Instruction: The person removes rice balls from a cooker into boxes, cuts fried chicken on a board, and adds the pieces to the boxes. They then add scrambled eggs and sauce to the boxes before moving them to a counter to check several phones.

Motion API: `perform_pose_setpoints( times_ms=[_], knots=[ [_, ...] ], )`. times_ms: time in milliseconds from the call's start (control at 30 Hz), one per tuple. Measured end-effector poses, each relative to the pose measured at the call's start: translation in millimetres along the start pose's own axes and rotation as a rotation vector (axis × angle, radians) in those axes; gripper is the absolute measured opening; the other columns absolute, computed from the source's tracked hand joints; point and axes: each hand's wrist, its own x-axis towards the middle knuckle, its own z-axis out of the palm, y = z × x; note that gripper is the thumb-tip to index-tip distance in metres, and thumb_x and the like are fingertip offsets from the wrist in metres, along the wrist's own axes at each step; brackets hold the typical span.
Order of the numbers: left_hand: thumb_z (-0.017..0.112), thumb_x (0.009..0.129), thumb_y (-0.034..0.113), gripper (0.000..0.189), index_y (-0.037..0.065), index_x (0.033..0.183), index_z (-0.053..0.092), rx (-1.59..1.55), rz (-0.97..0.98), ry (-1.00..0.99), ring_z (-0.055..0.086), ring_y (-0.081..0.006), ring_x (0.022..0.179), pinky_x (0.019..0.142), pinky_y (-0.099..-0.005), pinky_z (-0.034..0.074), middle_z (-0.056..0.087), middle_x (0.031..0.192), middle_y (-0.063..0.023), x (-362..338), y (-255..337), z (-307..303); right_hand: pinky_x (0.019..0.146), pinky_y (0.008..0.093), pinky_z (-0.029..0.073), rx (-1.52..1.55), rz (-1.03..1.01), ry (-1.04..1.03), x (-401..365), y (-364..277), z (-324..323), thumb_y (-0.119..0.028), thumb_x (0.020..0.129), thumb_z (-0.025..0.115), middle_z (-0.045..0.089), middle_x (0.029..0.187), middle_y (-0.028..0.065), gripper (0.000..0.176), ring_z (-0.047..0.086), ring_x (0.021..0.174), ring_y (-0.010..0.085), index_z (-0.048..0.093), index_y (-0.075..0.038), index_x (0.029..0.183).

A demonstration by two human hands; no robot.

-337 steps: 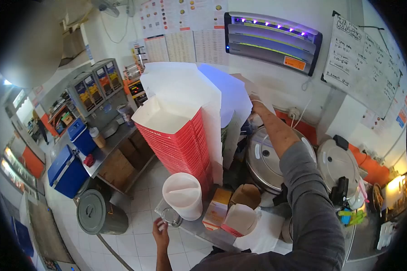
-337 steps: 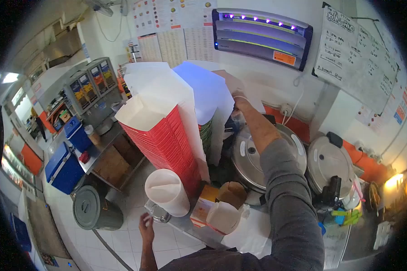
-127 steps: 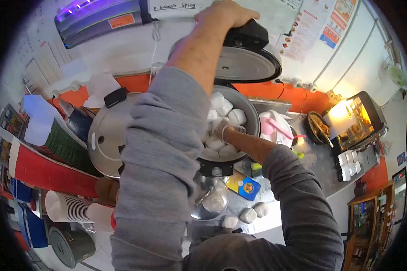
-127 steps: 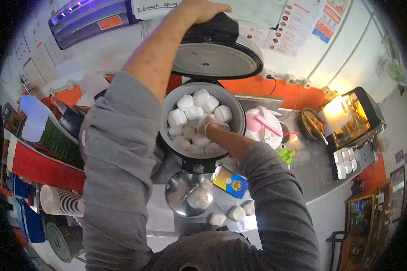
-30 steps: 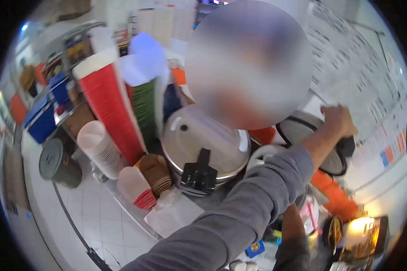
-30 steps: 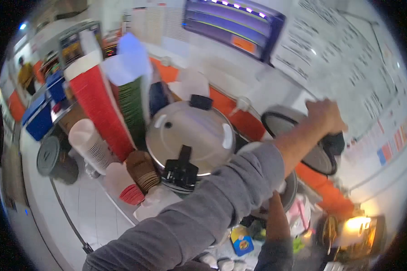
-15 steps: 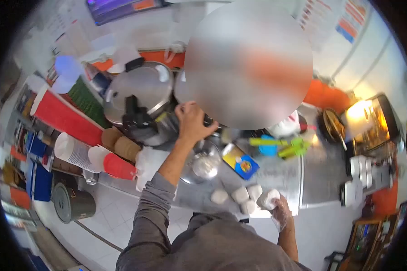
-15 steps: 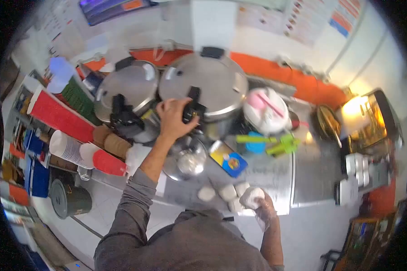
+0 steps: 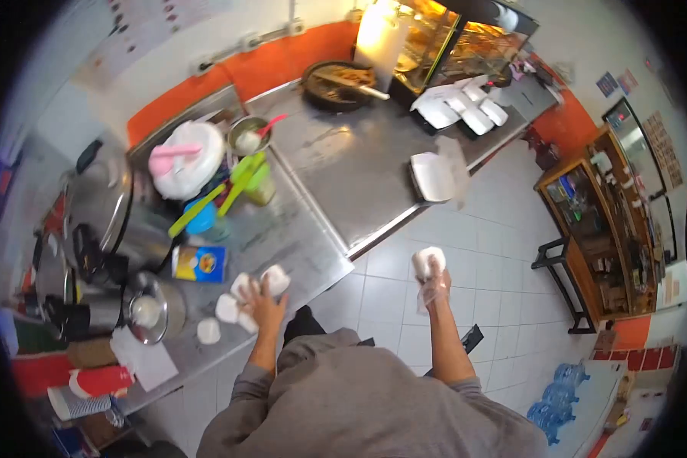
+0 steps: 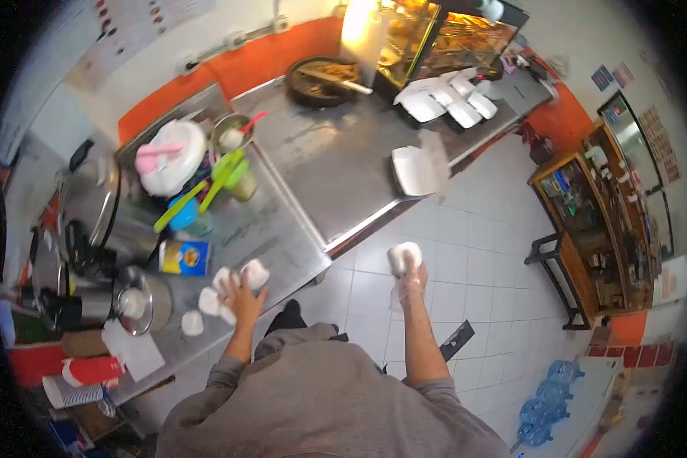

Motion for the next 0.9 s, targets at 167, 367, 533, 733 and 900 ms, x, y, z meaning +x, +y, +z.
perform_pose_setpoints(
  times_ms=[167, 367, 533, 733, 900],
  knots=[
    [0.076, 0.073, 0.046, 0.080, 0.017, 0.140, 0.043, -0.055, 0.094, 0.112, 0.017, -0.0429, 0.140, 0.106, -0.0689, 0.010, 0.032, 0.146, -0.0173, 29.7, 42.0, -13.9, 0.077, 0.0344, 0.049, 0.143, 0.104, 0.271, 115.4, -63.7, 24.7, -0.040, 0.078, 0.079, 0.061, 0.112, 0.0091, 0.065, 0.059, 0.096, 0.0221, 0.054, -0.002, 0.124],
    [0.075, 0.076, 0.036, 0.064, 0.008, 0.128, 0.052, -0.318, 0.252, 0.100, 0.034, -0.0371, 0.131, 0.105, -0.0552, 0.024, 0.043, 0.136, -0.0175, 134.1, 196.4, 10.9, 0.083, 0.0341, 0.050, -0.150, -0.292, 0.079, 234.4, -54.7, 126.9, -0.036, 0.081, 0.077, 0.065, 0.105, 0.0083, 0.053, 0.062, 0.092, 0.0216, 0.059, -0.001, 0.118],
    [0.074, 0.077, 0.036, 0.062, 0.004, 0.127, 0.053, -0.434, 0.329, 0.042, 0.048, -0.0353, 0.122, 0.100, -0.0484, 0.039, 0.053, 0.129, -0.0184, 215.5, 332.2, 23.5, 0.087, 0.0426, 0.051, 0.477, 0.421, -0.014, 388.3, 1.6, 99.6, -0.033, 0.085, 0.069, 0.063, 0.111, 0.0100, 0.044, 0.062, 0.099, 0.0271, 0.058, -0.002, 0.114],
    [0.063, 0.089, 0.039, 0.055, 0.003, 0.129, 0.053, -0.705, 0.428, -0.061, 0.053, -0.0387, 0.118, 0.100, -0.0451, 0.043, 0.059, 0.124, -0.0216, 283.7, 471.2, 66.9, 0.085, 0.0426, 0.055, -0.220, 0.000, 0.168, 453.7, 39.9, 74.3, -0.025, 0.087, 0.066, 0.061, 0.115, 0.0114, 0.049, 0.061, 0.102, 0.0245, 0.047, -0.007, 0.127],
    [0.065, 0.086, 0.026, 0.035, -0.002, 0.108, 0.067, -0.854, 0.365, -0.573, 0.068, -0.0329, 0.095, 0.085, -0.0390, 0.053, 0.069, 0.100, -0.0231, 282.6, 539.7, 126.8, 0.082, 0.0367, 0.049, -0.990, -0.126, -0.358, 445.7, -67.7, 58.5, -0.029, 0.080, 0.073, 0.064, 0.104, 0.0106, 0.054, 0.060, 0.093, 0.0217, 0.052, -0.022, 0.129]
  ],
)
